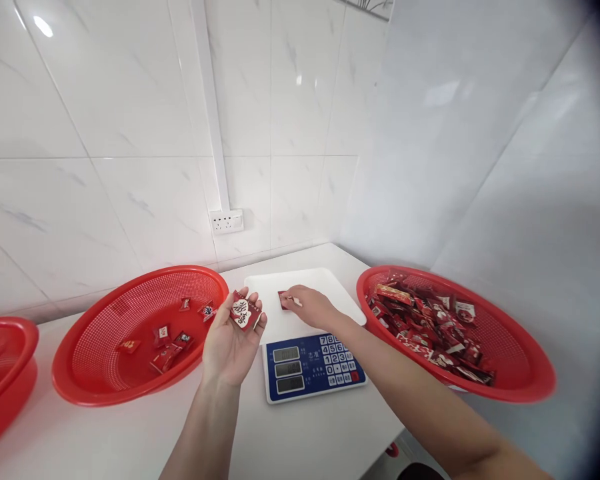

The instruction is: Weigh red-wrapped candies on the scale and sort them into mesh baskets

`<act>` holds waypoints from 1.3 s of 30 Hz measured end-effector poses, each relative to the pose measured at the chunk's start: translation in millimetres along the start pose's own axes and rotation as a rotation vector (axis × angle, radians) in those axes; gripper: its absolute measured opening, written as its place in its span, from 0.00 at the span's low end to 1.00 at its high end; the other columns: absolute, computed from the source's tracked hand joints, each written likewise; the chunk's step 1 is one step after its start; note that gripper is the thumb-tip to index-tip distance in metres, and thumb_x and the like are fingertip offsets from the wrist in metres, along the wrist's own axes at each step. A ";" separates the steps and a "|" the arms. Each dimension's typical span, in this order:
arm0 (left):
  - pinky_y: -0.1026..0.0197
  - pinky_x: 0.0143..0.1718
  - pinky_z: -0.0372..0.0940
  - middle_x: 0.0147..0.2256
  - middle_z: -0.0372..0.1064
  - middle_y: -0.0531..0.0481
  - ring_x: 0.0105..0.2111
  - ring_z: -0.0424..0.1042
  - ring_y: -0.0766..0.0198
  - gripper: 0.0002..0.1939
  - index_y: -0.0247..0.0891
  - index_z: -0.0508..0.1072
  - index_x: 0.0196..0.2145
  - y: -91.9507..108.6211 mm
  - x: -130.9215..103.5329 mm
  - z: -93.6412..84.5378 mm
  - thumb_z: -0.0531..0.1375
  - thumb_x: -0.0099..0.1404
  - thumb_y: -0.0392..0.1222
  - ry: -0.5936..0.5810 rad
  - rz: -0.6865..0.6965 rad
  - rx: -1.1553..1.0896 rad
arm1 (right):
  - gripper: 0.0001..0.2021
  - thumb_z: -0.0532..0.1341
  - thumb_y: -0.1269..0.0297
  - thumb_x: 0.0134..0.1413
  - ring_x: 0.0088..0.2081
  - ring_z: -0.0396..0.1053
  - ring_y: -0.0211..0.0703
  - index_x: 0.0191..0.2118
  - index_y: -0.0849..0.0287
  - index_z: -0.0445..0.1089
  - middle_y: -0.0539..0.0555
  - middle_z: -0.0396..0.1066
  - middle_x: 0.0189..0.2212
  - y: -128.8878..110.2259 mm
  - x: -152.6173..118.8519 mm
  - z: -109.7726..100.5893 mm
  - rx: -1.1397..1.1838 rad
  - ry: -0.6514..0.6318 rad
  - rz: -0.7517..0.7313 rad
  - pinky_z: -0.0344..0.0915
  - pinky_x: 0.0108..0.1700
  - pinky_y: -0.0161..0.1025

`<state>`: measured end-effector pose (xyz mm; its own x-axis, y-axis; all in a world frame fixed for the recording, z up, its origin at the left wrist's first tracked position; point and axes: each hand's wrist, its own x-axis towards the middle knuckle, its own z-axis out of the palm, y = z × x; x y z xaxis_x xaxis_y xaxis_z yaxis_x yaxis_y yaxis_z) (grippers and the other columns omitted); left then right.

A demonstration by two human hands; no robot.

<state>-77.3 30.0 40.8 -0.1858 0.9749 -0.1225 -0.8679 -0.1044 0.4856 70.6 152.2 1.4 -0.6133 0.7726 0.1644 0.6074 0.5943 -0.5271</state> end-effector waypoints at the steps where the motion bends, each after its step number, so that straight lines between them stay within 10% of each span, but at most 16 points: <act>1: 0.62 0.30 0.68 0.33 0.67 0.47 0.31 0.70 0.65 0.09 0.35 0.71 0.34 -5.1 0.6 1.4 0.51 0.66 0.37 0.025 -0.004 0.016 | 0.18 0.46 0.55 0.60 0.34 0.70 0.41 0.47 0.56 0.66 0.56 0.69 0.45 -0.5 -4.3 -3.4 0.109 0.055 0.034 0.65 0.34 0.40; 6: 0.60 0.34 0.70 0.36 0.69 0.43 0.36 0.71 0.62 0.05 0.34 0.70 0.33 -47.7 -1.9 7.5 0.54 0.64 0.34 0.180 -0.071 0.090 | 0.13 0.55 0.53 0.55 0.19 0.59 0.28 0.41 0.54 0.65 0.48 0.67 0.32 -21.1 -34.4 -13.2 1.234 0.410 0.101 0.57 0.20 0.29; 9: 0.63 0.29 0.70 0.33 0.69 0.46 0.31 0.70 0.65 0.02 0.34 0.71 0.33 -73.3 -8.4 6.5 0.59 0.61 0.34 0.098 -0.205 0.168 | 0.09 0.60 0.58 0.51 0.20 0.59 0.28 0.38 0.53 0.66 0.46 0.66 0.30 -35.8 -55.2 -12.9 1.438 0.499 0.020 0.57 0.20 0.28; 18: 0.69 0.27 0.67 0.30 0.70 0.51 0.27 0.68 0.70 0.11 0.36 0.73 0.36 -90.5 -10.1 0.6 0.65 0.53 0.31 0.045 -0.123 0.248 | 0.14 0.59 0.57 0.52 0.44 0.64 0.42 0.44 0.53 0.63 0.53 0.65 0.41 -30.6 -96.5 -3.0 0.906 0.513 0.019 0.64 0.44 0.40; 23: 0.69 0.30 0.65 0.31 0.71 0.51 0.30 0.68 0.68 0.15 0.36 0.73 0.38 -84.5 -7.5 0.1 0.67 0.51 0.38 -0.056 0.043 0.386 | 0.13 0.54 0.52 0.54 0.27 0.62 0.37 0.31 0.58 0.64 0.48 0.64 0.24 -17.1 -108.7 -2.5 0.782 0.255 0.130 0.61 0.30 0.34; 39: 0.72 0.20 0.60 0.23 0.64 0.55 0.22 0.62 0.72 0.09 0.36 0.69 0.28 -74.2 -0.6 -1.6 0.65 0.55 0.42 -0.007 0.060 0.438 | 0.16 0.57 0.52 0.51 0.21 0.60 0.35 0.23 0.58 0.63 0.46 0.63 0.18 -13.9 -108.3 -9.1 0.819 0.162 0.235 0.55 0.23 0.32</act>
<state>-13.5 36.9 3.5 -0.2257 0.9711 -0.0781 -0.5787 -0.0691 0.8126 133.2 62.3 -1.5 -0.4004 0.9144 0.0597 0.1166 0.1155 -0.9864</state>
